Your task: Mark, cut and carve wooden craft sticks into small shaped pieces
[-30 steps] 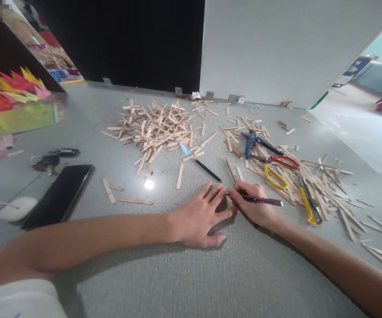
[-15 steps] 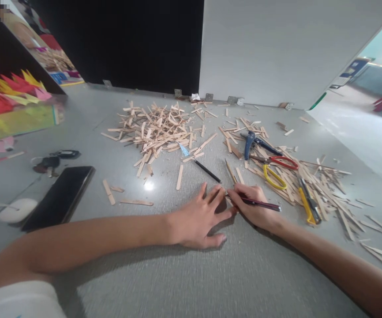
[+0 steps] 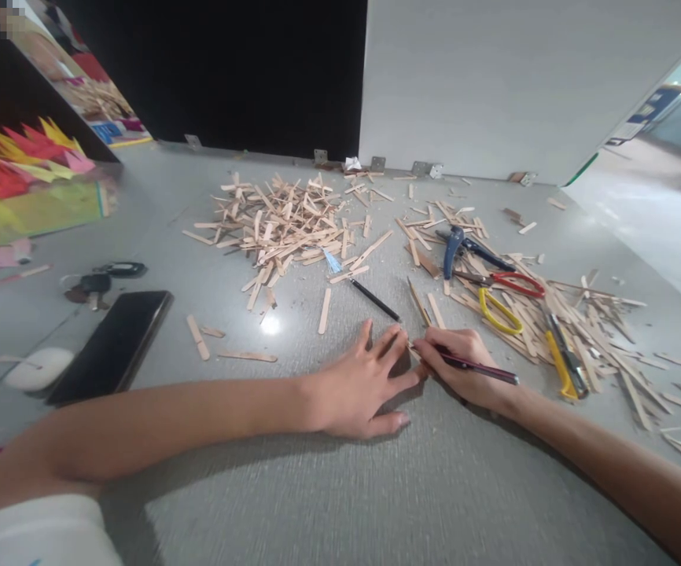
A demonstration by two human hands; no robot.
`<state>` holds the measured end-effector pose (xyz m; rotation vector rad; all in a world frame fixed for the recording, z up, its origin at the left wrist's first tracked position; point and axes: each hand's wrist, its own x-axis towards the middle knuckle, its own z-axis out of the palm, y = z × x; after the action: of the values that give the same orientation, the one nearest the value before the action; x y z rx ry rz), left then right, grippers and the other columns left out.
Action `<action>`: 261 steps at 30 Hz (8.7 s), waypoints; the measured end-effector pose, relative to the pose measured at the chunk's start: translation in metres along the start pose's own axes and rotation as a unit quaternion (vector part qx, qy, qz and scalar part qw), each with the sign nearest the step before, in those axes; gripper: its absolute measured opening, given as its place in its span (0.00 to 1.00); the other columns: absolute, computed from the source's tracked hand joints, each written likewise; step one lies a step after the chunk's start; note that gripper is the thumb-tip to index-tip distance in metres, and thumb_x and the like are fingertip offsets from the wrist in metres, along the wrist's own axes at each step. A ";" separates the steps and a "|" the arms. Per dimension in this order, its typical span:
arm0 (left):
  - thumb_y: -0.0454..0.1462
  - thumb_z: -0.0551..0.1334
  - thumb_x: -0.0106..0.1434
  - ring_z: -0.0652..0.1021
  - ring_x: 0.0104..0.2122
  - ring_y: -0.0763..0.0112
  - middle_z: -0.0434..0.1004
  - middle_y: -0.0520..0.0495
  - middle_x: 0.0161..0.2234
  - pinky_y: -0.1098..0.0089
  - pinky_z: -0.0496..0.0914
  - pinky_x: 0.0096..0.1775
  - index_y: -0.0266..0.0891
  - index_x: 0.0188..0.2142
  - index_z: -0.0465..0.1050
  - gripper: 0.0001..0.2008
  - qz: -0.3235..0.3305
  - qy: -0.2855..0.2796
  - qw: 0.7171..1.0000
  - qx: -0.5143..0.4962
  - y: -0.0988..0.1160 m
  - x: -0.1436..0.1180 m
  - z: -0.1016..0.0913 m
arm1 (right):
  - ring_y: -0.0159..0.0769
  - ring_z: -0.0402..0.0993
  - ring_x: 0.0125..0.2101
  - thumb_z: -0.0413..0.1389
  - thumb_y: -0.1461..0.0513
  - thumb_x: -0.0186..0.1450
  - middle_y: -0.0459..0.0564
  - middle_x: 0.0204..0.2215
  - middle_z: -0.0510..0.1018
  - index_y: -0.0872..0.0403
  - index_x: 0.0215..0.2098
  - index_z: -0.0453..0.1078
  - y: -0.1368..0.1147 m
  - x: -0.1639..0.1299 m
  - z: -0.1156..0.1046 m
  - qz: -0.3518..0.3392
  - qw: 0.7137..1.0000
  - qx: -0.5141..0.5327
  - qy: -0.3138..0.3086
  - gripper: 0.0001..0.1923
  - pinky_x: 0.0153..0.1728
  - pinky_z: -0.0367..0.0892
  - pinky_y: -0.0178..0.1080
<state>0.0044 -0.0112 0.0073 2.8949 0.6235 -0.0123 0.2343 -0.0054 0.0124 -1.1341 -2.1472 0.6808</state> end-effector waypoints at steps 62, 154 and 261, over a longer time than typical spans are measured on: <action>0.55 0.53 0.77 0.52 0.76 0.27 0.53 0.22 0.75 0.28 0.50 0.68 0.38 0.77 0.55 0.37 0.004 0.025 0.999 -0.025 -0.004 -0.001 0.006 | 0.29 0.56 0.18 0.46 0.45 0.80 0.39 0.17 0.60 0.48 0.23 0.56 -0.003 0.005 -0.003 -0.001 1.000 -0.003 -0.025 0.30 0.21 0.55 0.35; 0.52 0.54 0.77 0.57 0.74 0.28 0.58 0.19 0.73 0.31 0.55 0.67 0.35 0.74 0.58 0.34 0.008 0.017 0.999 0.048 -0.001 0.000 0.003 | 0.27 0.56 0.18 0.48 0.54 0.79 0.38 0.17 0.59 0.49 0.23 0.54 -0.001 0.002 0.002 -0.013 1.000 -0.008 -0.005 0.25 0.21 0.54 0.34; 0.32 0.60 0.71 0.68 0.19 0.77 0.71 0.57 0.21 0.73 0.62 0.28 0.39 0.31 0.72 0.10 -0.195 -0.048 0.866 -0.457 -0.061 0.010 -0.035 | 0.42 0.87 0.35 0.45 0.69 0.79 0.61 0.44 0.86 0.60 0.67 0.69 0.014 -0.037 -0.016 -0.175 0.957 -0.228 -0.025 0.22 0.31 0.81 0.39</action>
<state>-0.0127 0.0532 0.0308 1.8150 0.8810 0.0659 0.2696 -0.0280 0.0035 -0.9150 -2.5394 0.0525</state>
